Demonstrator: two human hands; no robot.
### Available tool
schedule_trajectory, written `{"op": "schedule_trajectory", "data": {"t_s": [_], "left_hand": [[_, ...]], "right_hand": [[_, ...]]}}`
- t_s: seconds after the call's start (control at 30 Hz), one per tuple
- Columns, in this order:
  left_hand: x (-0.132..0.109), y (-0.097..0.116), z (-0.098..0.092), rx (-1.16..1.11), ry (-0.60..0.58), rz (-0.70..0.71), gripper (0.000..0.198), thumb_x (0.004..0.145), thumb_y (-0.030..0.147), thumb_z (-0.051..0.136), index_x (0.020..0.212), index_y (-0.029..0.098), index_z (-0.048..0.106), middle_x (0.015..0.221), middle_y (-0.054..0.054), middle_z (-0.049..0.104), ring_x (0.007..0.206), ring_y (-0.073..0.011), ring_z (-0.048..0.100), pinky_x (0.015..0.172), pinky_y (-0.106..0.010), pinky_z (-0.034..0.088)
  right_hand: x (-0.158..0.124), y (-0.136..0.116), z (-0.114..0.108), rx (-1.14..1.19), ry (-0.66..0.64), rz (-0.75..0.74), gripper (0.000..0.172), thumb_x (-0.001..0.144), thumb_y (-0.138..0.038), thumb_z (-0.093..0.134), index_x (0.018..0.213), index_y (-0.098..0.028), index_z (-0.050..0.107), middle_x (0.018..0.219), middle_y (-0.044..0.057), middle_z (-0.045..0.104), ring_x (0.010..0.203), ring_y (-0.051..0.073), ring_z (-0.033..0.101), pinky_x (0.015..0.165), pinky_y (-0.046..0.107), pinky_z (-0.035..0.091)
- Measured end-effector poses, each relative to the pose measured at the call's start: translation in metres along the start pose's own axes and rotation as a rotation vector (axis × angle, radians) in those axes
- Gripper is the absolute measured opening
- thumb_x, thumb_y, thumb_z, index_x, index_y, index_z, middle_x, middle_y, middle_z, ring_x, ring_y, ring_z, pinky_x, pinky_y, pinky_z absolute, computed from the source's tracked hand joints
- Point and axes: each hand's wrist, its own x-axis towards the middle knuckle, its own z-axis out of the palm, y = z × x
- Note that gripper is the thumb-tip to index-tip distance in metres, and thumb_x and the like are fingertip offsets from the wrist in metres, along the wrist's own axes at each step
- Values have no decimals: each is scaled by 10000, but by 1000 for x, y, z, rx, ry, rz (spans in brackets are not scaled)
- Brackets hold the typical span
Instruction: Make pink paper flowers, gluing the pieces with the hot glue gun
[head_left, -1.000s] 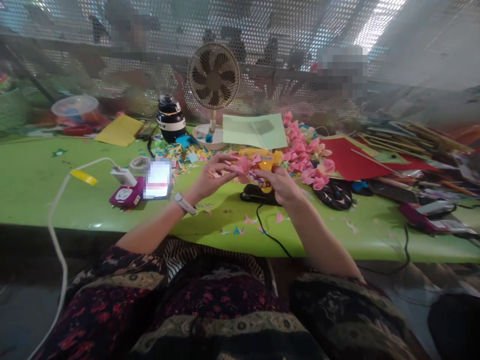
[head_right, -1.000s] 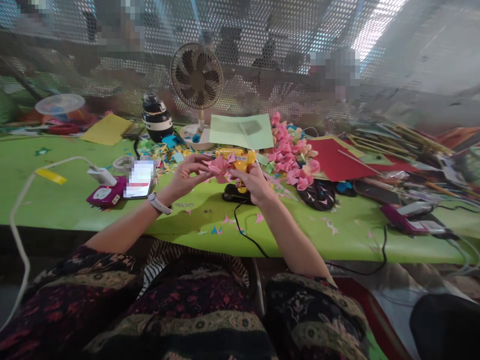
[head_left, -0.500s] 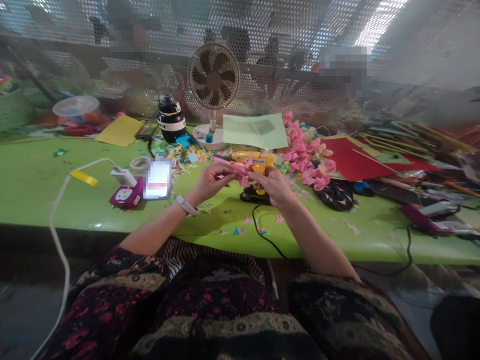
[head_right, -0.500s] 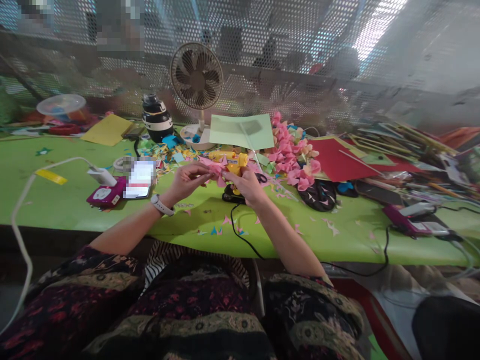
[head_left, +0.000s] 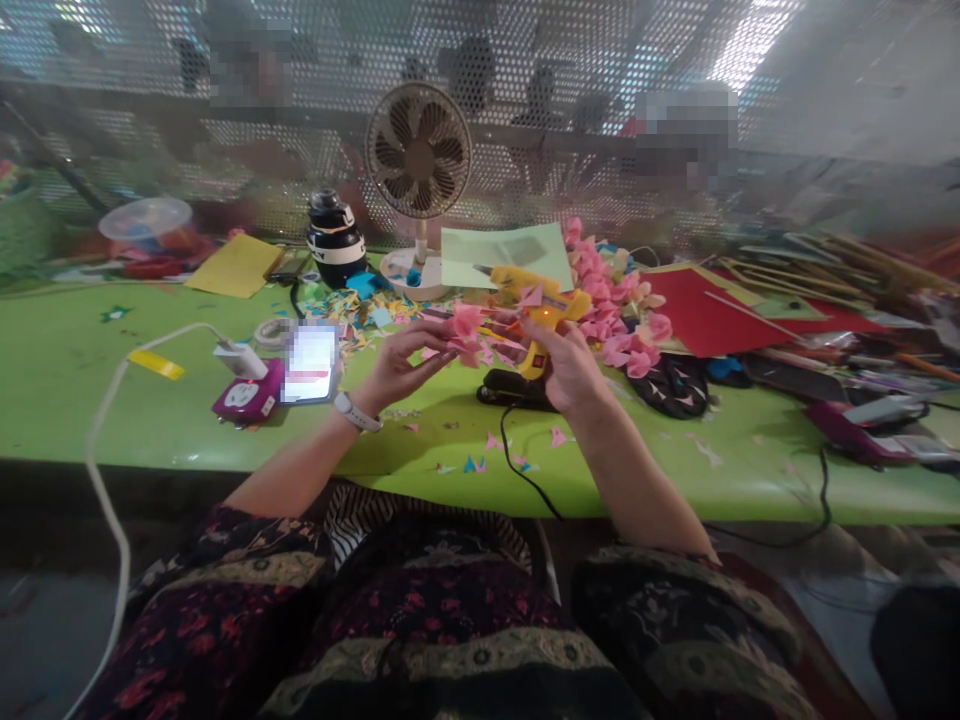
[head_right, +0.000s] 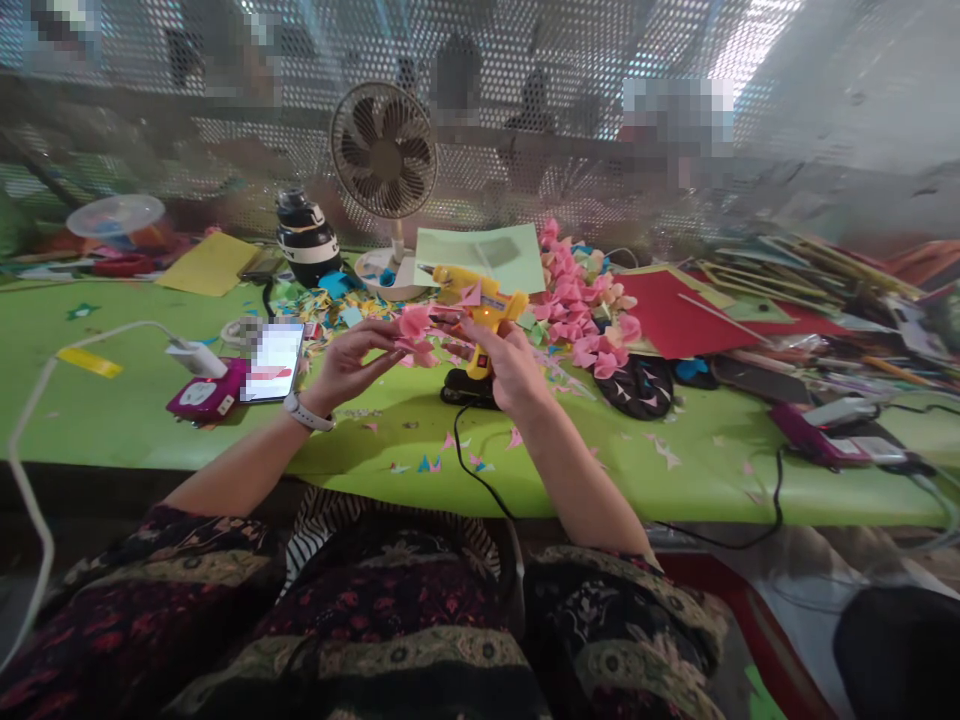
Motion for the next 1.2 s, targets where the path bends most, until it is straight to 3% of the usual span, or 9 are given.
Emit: {"op": "schedule_trajectory", "data": {"t_s": [0.13,0.33,0.5,0.7,0.87,0.97,1.07,1.13,1.2], "left_hand": [[-3,-3,5,134,-72,152,39,913,235,714,893,208,735,1130,-96,758,1097,-184,718,943,-384,604],[-2,-2,6,253,-146,224,53,923,221,690,912,228,741,1149,-86,761,1168,-201,700,1021,-432,579],[-1,2,5,299,-174,229,39,918,232,699,914,245,736,1132,-74,769,1181,-212,693,998,-445,588],[-2,3,8,323,-193,219,51,919,254,694,902,248,742,1096,-62,784,1107,-202,723,1004,-444,586],[-2,2,6,286,-134,222,75,921,220,689,967,252,739,1127,-51,787,1114,-193,728,1071,-469,548],[-1,0,4,250,-118,238,152,920,183,686,1042,261,731,1114,-49,786,1119,-188,725,1002,-430,586],[1,-2,4,191,-96,244,185,911,167,697,1065,265,727,1124,-50,780,1119,-183,722,968,-401,599],[0,-4,5,167,-54,219,160,905,166,707,1032,259,734,1145,-56,774,1117,-181,722,966,-394,599],[-1,-6,7,151,-8,160,114,899,178,721,988,244,747,1144,-68,772,1097,-180,726,956,-386,602]], "right_hand": [[2,8,3,11,-9,36,443,612,-518,867,906,-258,662,991,14,764,1005,241,731,817,380,628],[4,10,0,-26,28,1,431,614,-524,877,890,-254,686,920,5,746,883,195,710,714,310,592],[7,10,0,-155,69,-14,403,580,-472,912,786,-230,664,746,-5,663,665,147,601,568,275,511],[7,13,3,-215,75,-62,330,570,-351,898,740,-218,649,692,-10,623,666,155,591,573,286,514],[43,13,-35,-365,288,-129,259,588,-254,852,697,-193,625,629,-23,594,570,114,527,472,234,427],[73,11,-72,-446,480,-133,314,525,-216,882,691,-177,619,628,-19,599,577,115,544,437,212,401],[86,8,-94,-407,574,-122,349,547,-271,891,760,-186,627,637,-23,615,588,131,590,429,209,424],[84,5,-95,-320,562,-133,375,597,-354,882,834,-208,630,652,-28,627,591,148,627,438,223,458],[75,0,-85,-240,434,-94,405,653,-472,858,884,-236,624,646,-28,629,586,168,653,458,256,502]]}}
